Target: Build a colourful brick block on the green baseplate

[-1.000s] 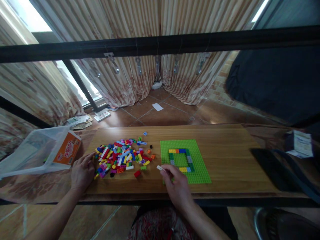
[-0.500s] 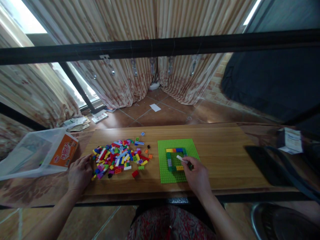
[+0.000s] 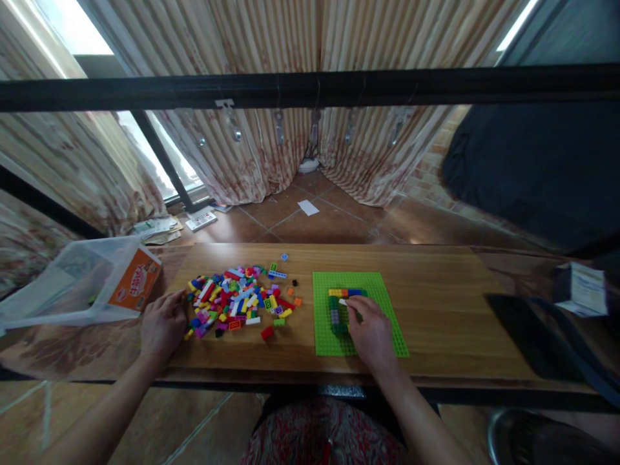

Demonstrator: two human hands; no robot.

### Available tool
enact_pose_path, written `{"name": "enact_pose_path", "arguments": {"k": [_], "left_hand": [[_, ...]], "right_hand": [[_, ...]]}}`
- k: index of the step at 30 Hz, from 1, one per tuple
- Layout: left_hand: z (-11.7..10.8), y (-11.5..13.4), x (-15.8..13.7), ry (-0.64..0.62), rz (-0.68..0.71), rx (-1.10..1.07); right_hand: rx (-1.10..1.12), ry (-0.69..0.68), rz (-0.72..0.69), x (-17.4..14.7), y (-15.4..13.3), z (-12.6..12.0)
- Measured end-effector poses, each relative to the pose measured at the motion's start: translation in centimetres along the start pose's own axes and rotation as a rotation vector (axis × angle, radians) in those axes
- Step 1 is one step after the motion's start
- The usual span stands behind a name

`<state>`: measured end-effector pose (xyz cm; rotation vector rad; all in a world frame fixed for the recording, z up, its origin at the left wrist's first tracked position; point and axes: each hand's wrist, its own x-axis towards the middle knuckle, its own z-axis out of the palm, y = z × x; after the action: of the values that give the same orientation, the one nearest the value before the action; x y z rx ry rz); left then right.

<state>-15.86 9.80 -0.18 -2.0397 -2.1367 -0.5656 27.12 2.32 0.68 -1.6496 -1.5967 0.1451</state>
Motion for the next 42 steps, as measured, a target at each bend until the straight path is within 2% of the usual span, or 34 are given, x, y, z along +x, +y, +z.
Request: {"name": "enact_pose_path", "arguments": {"k": [7, 12, 18, 24, 30, 34, 42], "left_hand": [[0.3, -0.2, 0.0, 0.002, 0.004, 0.028], [0.3, -0.2, -0.1, 0.022, -0.001, 0.036], [0.2, 0.0, -0.2, 0.022, -0.018, 0.032], [0.3, -0.1, -0.2, 0.029, -0.004, 0.024], [0.5, -0.2, -0.1, 0.036, 0.0, 0.01], [0.4, -0.1, -0.1, 0.03, -0.007, 0.011], [-0.2, 0.5, -0.2, 0.005, -0.029, 0.007]], "right_hand": [[-0.005, -0.065, -0.042, -0.6, 0.0, 0.1], [0.07, -0.1, -0.082, -0.8, 0.0, 0.1], [0.122, -0.107, -0.045, -0.8, 0.1, 0.2], [0.073, -0.089, -0.043, -0.5, 0.6, -0.2], [-0.093, -0.091, -0.103, -0.3, 1.5, -0.6], [-0.13, -0.107, -0.138, 0.1, 2.0, -0.9], [-0.02, -0.19, -0.202, 2.5, 2.8, -0.4]]}}
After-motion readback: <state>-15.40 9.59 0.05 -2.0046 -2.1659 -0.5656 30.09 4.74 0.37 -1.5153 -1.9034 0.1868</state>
